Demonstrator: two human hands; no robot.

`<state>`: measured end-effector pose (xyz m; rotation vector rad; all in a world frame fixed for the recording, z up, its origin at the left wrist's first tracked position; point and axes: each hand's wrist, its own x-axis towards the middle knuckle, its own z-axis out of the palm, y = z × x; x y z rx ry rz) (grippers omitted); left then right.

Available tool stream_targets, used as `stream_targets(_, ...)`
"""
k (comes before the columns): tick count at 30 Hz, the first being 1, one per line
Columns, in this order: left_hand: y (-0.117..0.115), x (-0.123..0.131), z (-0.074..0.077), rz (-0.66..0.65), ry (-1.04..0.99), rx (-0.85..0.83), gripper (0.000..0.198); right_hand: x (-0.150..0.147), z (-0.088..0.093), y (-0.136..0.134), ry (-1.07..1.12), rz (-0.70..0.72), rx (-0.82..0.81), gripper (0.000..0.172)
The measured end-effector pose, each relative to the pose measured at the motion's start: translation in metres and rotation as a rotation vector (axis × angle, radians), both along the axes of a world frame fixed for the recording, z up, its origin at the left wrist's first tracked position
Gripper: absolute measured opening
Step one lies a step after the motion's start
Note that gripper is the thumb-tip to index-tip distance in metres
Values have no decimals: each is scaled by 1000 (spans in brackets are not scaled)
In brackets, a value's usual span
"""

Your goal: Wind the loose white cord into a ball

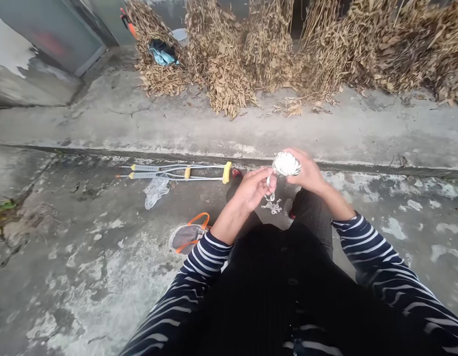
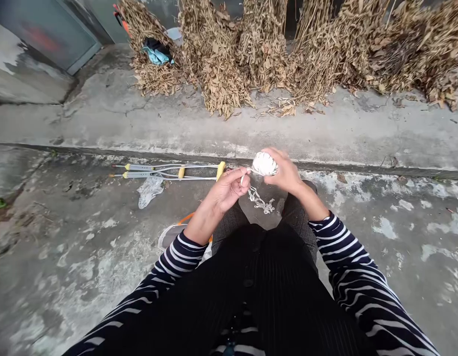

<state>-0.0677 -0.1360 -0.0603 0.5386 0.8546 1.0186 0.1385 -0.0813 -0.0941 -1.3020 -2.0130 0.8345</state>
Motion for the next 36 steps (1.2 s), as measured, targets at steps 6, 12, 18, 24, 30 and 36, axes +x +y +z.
stream_targets(6, -16, 4, -26, -154, 24, -91, 34, 35, 27, 7, -397, 96, 392, 70)
stream_targets(12, 1, 13, -34, -331, 106, -26, 26, 41, 68, 13, -474, 240, 654, 52)
stream_targets(18, 7, 11, -12, -411, 45, 59, 26, 51, 80, 13, -598, 321, 617, 43)
stream_targets(24, 9, 11, -22, -340, 156, 19, 23, 58, 79, 16, -598, 383, 608, 41)
stream_targets(30, 42, 21, -33, -323, 275, 30, 11, 44, 127, 18, -747, 467, 565, 46)
stream_targets(36, 68, 32, -17, -335, 230, 89, 15, 48, 177, 24, -696, 426, 594, 42)
